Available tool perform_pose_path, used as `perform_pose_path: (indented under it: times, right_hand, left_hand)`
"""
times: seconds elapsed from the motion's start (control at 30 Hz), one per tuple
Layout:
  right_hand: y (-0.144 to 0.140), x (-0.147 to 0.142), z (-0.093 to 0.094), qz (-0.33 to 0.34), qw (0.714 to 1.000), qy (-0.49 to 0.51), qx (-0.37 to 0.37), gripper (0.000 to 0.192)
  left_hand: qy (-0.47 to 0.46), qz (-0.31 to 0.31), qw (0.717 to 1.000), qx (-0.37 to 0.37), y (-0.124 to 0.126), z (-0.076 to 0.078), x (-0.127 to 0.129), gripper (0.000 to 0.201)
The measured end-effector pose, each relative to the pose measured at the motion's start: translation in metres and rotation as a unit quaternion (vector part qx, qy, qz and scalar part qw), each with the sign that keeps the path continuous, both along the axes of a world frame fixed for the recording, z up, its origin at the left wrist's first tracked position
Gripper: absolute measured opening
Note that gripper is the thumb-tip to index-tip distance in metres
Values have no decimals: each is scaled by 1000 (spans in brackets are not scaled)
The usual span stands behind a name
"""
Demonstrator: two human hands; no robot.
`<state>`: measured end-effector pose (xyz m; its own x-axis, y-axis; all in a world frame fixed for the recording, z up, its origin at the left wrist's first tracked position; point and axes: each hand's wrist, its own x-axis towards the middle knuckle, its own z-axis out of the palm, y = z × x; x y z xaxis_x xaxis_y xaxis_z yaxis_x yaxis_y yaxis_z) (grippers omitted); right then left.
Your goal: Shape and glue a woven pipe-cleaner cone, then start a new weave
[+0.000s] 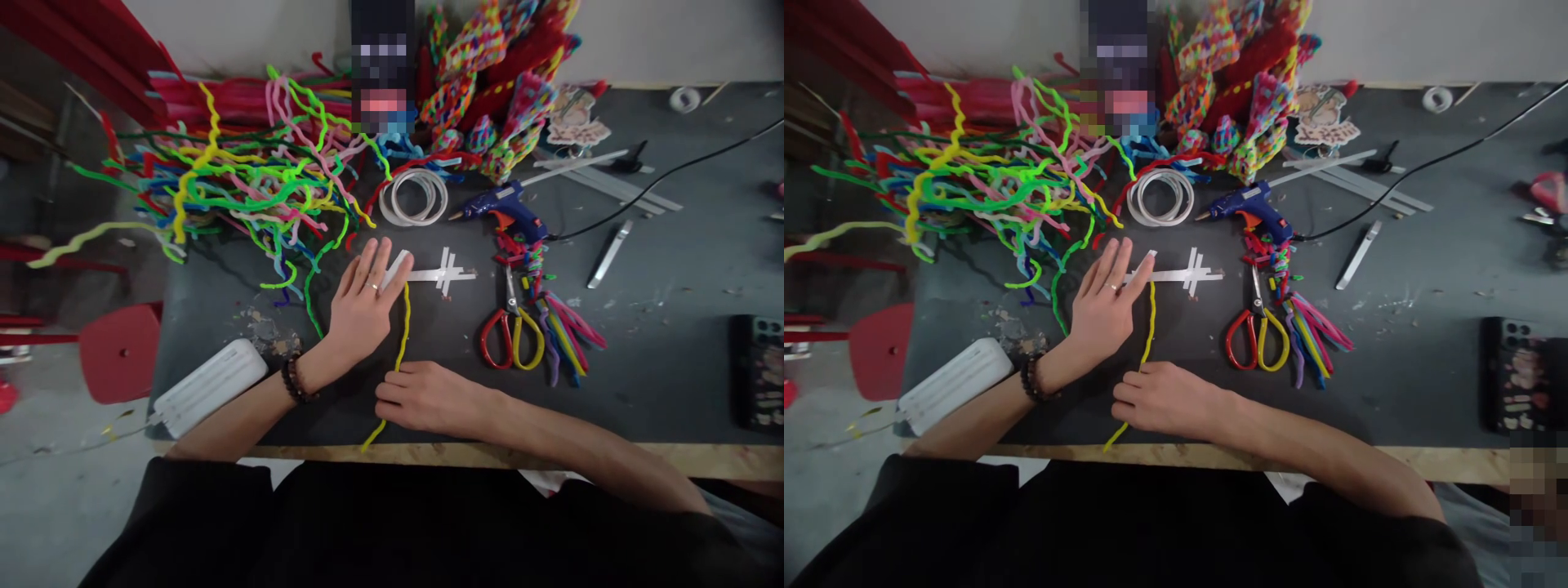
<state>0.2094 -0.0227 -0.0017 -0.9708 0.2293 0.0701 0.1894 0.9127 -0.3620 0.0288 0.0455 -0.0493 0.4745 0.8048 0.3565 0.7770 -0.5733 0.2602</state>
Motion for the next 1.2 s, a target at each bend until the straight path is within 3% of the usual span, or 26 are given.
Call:
perform_pose_path:
  times: [0.13, 0.23, 0.3, 0.33, 0.4, 0.47, 0.53, 0.63, 0.7, 0.77, 0.87, 1.03, 1.2]
  right_hand:
    - [6, 2, 4, 22, 999, -4, -34, 11]
    - [32, 12, 18, 29, 990, 55, -130, 15]
    - [60, 17, 28, -32, 971, 140, -191, 18]
    - [75, 17, 32, -111, 961, 176, -184, 20]
    - [106, 10, 38, -314, 924, 194, -96, 22]
    - [131, -5, 40, -385, 909, 157, -40, 25]
    - [147, -27, 40, -394, 909, 134, 3, 28]
    - [155, -64, 45, -353, 930, 75, 64, 35]
    - [158, -82, 52, -376, 921, 43, 95, 39]
    - [163, -91, 57, -421, 904, 4, 80, 32]
    - [178, -90, 52, -517, 854, 0, 58, 30]
    - [190, -78, 29, -495, 867, 34, 32, 22]
    - [189, -77, 25, -528, 849, 31, 25, 29]
  left_hand:
    - [11, -103, 994, 34, -8, 1, -1, 59]
    - [6, -98, 994, 36, -8, -1, -4, 58]
    - [-12, -75, 996, 51, -6, -3, -5, 54]
    - [-21, -69, 996, 60, -5, -3, -5, 51]
    - [-24, -95, 992, 74, -5, -3, -5, 46]
    - [-3, -150, 985, 85, -7, -1, -5, 46]
    - [16, -193, 976, 101, -8, 0, -5, 47]
    - [2, -183, 974, 130, -8, 1, -5, 34]
    - [-18, -166, 975, 146, -7, -1, -6, 22]
    - [-27, -156, 975, 156, -7, -2, -6, 18]
    - [-23, -154, 978, 140, -7, 0, -7, 29]
    - [-7, -156, 982, 105, -10, 4, -8, 34]
    - [-14, -142, 979, 146, -8, 5, -6, 30]
